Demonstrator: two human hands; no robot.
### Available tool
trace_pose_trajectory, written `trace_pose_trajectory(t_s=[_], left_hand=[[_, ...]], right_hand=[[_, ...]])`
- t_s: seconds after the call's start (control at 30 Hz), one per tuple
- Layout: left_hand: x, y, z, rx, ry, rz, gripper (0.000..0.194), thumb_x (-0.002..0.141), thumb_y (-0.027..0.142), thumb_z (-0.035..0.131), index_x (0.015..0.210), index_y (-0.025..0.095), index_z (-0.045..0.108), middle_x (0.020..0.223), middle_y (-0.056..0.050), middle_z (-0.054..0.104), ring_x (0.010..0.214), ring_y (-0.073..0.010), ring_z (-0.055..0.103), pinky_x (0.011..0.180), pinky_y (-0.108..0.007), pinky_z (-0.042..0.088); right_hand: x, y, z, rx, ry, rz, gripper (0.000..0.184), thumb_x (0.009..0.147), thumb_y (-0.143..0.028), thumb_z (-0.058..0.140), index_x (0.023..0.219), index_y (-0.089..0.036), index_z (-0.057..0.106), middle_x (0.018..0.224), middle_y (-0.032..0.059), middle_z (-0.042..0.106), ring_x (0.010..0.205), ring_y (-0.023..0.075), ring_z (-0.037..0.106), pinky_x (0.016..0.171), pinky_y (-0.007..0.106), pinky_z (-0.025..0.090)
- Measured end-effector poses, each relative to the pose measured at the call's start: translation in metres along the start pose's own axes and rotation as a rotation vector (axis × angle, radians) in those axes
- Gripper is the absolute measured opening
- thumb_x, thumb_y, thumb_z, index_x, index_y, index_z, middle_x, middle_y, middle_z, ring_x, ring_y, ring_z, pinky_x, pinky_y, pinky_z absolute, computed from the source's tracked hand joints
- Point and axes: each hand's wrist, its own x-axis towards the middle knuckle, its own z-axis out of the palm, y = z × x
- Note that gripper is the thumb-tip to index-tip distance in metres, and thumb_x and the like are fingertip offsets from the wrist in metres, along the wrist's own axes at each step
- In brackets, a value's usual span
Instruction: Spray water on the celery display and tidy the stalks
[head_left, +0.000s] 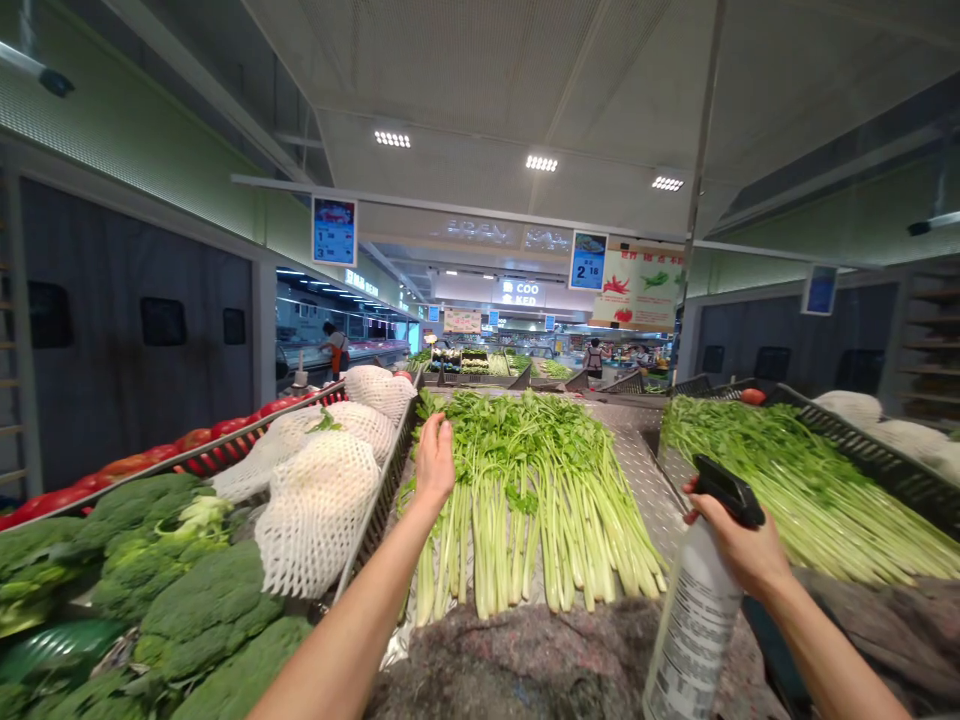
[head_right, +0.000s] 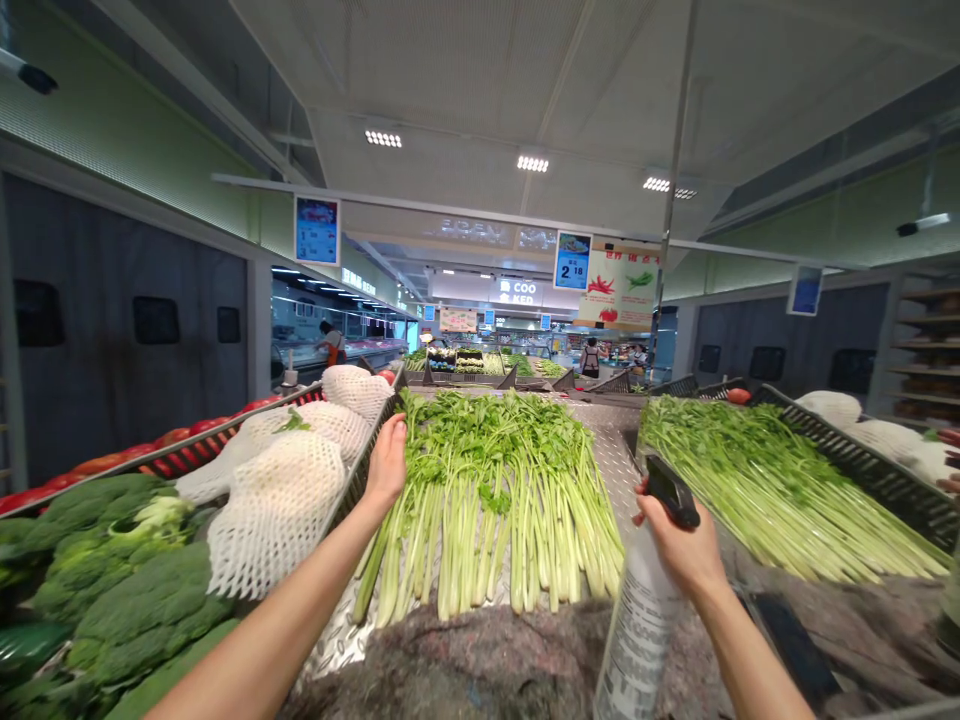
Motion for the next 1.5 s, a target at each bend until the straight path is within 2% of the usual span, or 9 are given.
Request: trace_pose_trajectory(t_s=[0.17,0.27,0.37,0.5,0.77,1.03,1.2,1.33,1.5], left_hand=[[-0.007,-0.004,0.007,-0.031,-0.015,-0.008,0.037,0.082,0.039,0.029,0.107,0.018,0.047,0.118,-0.009,0.049,0.11,-0.0196,0.043,0.096,-0.037,0.029],[-0.009,-0.005,0.01,-0.054,-0.014,0.001,0.037,0.081,0.038,0.03,0.107,0.018,0.048,0.118,-0.009,0.048,0.112,-0.0191,0.042,0.097,-0.036,0.029],[-0.011,-0.005,0.01,-0.058,-0.017,0.003,0.037,0.081,0.038,0.031,0.107,0.018,0.048,0.12,-0.009,0.047,0.114,-0.0193,0.04,0.098,-0.036,0.028],[-0.011,-0.006,0.006,-0.044,-0.014,0.013,0.037,0.081,0.038,0.03,0.107,0.017,0.048,0.119,-0.009,0.048,0.112,-0.0191,0.041,0.097,-0.036,0.028],[-0.016,-0.008,0.006,-0.043,-0.032,0.014,0.037,0.082,0.037,0.029,0.107,0.017,0.047,0.12,-0.01,0.047,0.113,-0.0186,0.04,0.099,-0.037,0.026],[-0.019,-0.004,-0.004,0.002,-0.024,-0.007,0.038,0.083,0.036,0.028,0.109,0.015,0.046,0.119,-0.011,0.047,0.113,-0.0192,0.04,0.098,-0.036,0.026],[-0.018,0.0,-0.012,0.0,-0.004,-0.009,0.039,0.083,0.037,0.027,0.108,0.015,0.046,0.118,-0.01,0.047,0.112,-0.0189,0.04,0.097,-0.035,0.027],[-0.012,0.002,-0.019,0.018,0.013,-0.006,0.039,0.083,0.037,0.026,0.109,0.015,0.046,0.118,-0.01,0.047,0.111,-0.019,0.04,0.097,-0.035,0.027],[-0.009,-0.006,-0.029,0.034,0.031,0.013,0.041,0.083,0.039,0.024,0.109,0.015,0.046,0.116,-0.01,0.049,0.11,-0.0186,0.041,0.096,-0.034,0.028]], right_hand=[[-0.007,0.007,-0.004,-0.016,0.073,0.02,0.028,0.053,-0.036,0.06,0.073,-0.017,0.06,0.062,0.0037,0.062,0.051,0.0188,0.057,0.046,0.026,0.042],[-0.006,0.016,-0.002,-0.028,0.057,0.017,0.027,0.055,-0.035,0.06,0.076,-0.017,0.061,0.07,0.0045,0.063,0.054,0.0192,0.059,0.05,0.027,0.043],[-0.005,0.025,0.001,-0.076,0.056,0.037,0.027,0.057,-0.034,0.059,0.078,-0.016,0.061,0.065,0.0036,0.062,0.058,0.0199,0.059,0.057,0.027,0.044],[-0.01,0.025,0.01,-0.044,0.043,-0.008,0.03,0.058,-0.034,0.06,0.081,-0.015,0.06,0.07,0.0039,0.063,0.057,0.0186,0.059,0.06,0.027,0.045],[-0.045,-0.013,0.046,0.173,-0.181,-0.101,0.029,0.064,-0.035,0.058,0.086,-0.015,0.058,0.085,0.0051,0.063,0.055,0.016,0.058,0.057,0.027,0.046],[-0.07,-0.039,0.081,0.05,-0.42,-0.268,0.022,0.067,-0.028,0.052,0.084,-0.015,0.055,0.064,0.0009,0.06,0.056,0.0159,0.057,0.056,0.026,0.043],[-0.075,-0.06,0.093,0.052,-0.481,-0.331,0.019,0.067,-0.025,0.052,0.083,-0.016,0.057,0.068,0.0015,0.061,0.058,0.0155,0.057,0.058,0.027,0.044],[-0.085,-0.078,0.104,0.216,-0.47,-0.286,0.022,0.066,-0.025,0.053,0.086,-0.017,0.056,0.08,0.0034,0.062,0.057,0.0144,0.058,0.054,0.026,0.045],[-0.109,-0.078,0.126,0.395,-0.582,-0.175,0.023,0.065,-0.023,0.053,0.087,-0.015,0.054,0.085,0.0051,0.061,0.054,0.0135,0.057,0.051,0.026,0.046]])
